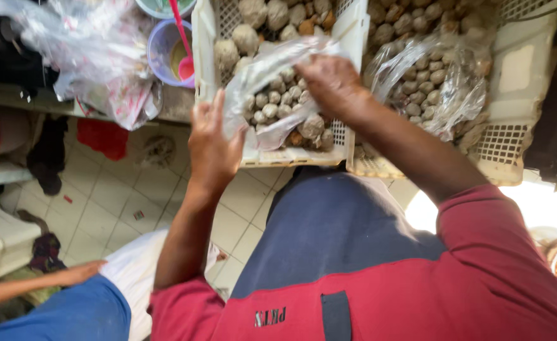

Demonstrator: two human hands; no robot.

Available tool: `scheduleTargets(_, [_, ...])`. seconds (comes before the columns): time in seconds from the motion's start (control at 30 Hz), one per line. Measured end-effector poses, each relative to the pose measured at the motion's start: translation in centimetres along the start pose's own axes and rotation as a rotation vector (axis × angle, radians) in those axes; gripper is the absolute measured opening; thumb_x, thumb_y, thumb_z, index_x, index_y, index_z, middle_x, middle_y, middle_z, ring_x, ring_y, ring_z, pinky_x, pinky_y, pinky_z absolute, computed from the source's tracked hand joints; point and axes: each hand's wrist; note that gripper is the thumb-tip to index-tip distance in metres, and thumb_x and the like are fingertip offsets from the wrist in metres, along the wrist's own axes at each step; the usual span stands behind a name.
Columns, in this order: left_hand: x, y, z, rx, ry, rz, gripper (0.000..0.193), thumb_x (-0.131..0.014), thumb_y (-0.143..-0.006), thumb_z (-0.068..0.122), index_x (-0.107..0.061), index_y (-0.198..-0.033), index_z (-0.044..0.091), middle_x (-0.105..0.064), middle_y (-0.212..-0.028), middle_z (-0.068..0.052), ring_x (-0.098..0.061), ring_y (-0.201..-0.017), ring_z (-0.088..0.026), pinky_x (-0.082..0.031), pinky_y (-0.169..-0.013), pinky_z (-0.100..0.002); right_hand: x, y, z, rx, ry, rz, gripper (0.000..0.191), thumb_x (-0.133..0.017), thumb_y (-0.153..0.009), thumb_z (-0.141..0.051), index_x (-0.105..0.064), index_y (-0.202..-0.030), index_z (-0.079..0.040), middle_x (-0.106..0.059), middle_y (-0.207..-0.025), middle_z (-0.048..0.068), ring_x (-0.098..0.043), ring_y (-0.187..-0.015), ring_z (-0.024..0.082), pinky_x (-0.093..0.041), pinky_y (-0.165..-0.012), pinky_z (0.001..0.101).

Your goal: The person picks up round meatballs from white crates and places them into clear plastic bags. The person handles the bags and meatballs by hand, filling multiple bags and placing them back into the crates.

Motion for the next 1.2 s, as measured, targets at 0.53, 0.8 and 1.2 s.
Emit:
scheduleTargets(0.53, [-9.4, -3.5, 3.0, 0.472, 1.858, -0.073, 0.025, -0.045, -0.112, 0.030, -0.062, -0.114, 0.011, -0.061, -0.081, -0.001, -0.059, -0.070, -0.014, -0.051, -0.061, -0.031, -4.0, 3.2, 13.8, -0.026, -0.983, 0.040, 0.051, -0.080, -0.088, -0.018, -0.061, -0.134, -0.006, -0.074, -0.102, 0.009, -0.070, -0.086, 0.016, -0.060, -0.078, 0.0281])
scheduleTargets(0.8, [-7.4, -1.3, 2.5, 0.377, 1.683, -0.019, 0.041, -0.046, -0.115, 0.022, -0.049, -0.153, 0.006, -0.060, -0.078, 0.002, -0.059, -0.065, -0.009, -0.054, -0.061, -0.030, -4.8, 15.0, 14.8, -0.468, -0.594, -0.361, 0.019, -0.067, -0.101, -0.014, -0.072, -0.119, -0.010, -0.073, -0.114, 0.010, -0.069, -0.098, 0.025, -0.057, -0.090, 0.0423])
scheduleTargets(1.2, [-10.0, 2.3, 3.7, 0.281, 1.469, 0.094, 0.043, -0.050, -0.113, 0.020, -0.049, -0.154, 0.005, -0.048, -0.074, 0.007, -0.043, -0.060, -0.004, -0.036, -0.052, -0.024, -4.0, 14.0, 11.0, -0.387, -0.466, -0.421, 0.027, -0.063, -0.096, -0.021, -0.070, -0.120, -0.009, -0.071, -0.106, 0.015, -0.071, -0.089, 0.027, -0.059, -0.082, 0.0458])
Point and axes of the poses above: each hand's wrist, its own y-axis away from the middle knuckle, its own x-axis out of the back of the hand, z = x × y
